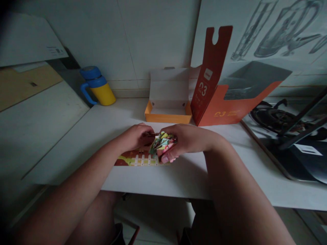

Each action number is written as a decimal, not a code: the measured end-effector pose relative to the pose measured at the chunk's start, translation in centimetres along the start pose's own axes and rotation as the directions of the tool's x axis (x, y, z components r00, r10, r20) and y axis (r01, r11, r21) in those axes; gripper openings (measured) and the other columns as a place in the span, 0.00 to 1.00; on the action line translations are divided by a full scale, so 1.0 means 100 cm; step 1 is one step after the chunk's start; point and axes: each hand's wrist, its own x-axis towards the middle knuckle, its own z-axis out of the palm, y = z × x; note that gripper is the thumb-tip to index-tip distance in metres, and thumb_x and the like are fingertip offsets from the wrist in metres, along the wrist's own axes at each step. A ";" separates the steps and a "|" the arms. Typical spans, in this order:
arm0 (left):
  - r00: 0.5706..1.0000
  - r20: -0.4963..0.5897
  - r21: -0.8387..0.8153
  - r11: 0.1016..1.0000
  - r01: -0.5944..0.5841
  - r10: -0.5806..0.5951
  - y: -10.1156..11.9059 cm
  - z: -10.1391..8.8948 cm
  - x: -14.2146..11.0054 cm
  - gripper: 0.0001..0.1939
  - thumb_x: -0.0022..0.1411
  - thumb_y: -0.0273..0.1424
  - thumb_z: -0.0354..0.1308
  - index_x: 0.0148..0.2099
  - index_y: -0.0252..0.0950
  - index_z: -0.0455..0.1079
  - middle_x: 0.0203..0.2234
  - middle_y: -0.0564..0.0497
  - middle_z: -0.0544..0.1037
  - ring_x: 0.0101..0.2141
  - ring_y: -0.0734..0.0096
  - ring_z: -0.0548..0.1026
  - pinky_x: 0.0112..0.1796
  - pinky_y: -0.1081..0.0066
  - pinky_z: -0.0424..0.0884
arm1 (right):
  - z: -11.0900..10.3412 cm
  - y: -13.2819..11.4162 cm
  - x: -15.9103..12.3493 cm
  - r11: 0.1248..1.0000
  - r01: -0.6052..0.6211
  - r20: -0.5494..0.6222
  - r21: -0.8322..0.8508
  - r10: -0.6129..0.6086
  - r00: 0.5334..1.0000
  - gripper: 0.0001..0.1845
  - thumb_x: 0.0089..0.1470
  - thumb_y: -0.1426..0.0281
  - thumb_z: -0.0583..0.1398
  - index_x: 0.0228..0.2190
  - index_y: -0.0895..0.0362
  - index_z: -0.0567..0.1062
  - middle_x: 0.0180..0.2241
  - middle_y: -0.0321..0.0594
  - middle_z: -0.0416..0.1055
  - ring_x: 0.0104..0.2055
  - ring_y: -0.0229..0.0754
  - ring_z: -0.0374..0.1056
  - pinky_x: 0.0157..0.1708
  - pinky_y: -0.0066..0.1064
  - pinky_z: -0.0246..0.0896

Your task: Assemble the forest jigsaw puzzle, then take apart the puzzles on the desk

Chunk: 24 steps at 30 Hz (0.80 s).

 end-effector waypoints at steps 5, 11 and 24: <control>0.999 0.035 -0.045 0.999 -0.026 0.028 0.002 -0.001 0.000 0.03 0.67 0.28 0.63 0.41 0.37 0.79 0.35 0.49 0.81 0.36 0.66 0.76 0.38 0.69 0.68 | -0.009 0.020 0.005 0.980 -0.135 -0.146 -0.144 0.114 0.983 0.39 0.41 0.46 0.75 0.50 0.52 0.78 0.45 0.44 0.81 0.44 0.53 0.76 0.40 0.37 0.68; 0.997 0.081 -0.066 0.998 0.008 -0.003 0.003 -0.004 -0.001 0.05 0.66 0.26 0.61 0.41 0.38 0.79 0.35 0.51 0.81 0.36 0.67 0.76 0.38 0.69 0.68 | -0.007 0.023 0.015 0.959 -0.171 -0.199 -0.228 0.126 0.972 0.40 0.40 0.42 0.74 0.49 0.53 0.78 0.45 0.45 0.80 0.45 0.54 0.75 0.41 0.37 0.67; 0.985 -0.003 -0.443 0.884 0.151 -0.170 0.003 -0.007 -0.003 0.21 0.75 0.48 0.50 0.49 0.38 0.77 0.40 0.49 0.82 0.38 0.65 0.78 0.41 0.67 0.73 | 0.011 0.037 0.040 0.989 0.048 -0.350 0.137 0.003 0.937 0.38 0.40 0.52 0.77 0.48 0.56 0.74 0.40 0.42 0.78 0.39 0.47 0.72 0.37 0.34 0.64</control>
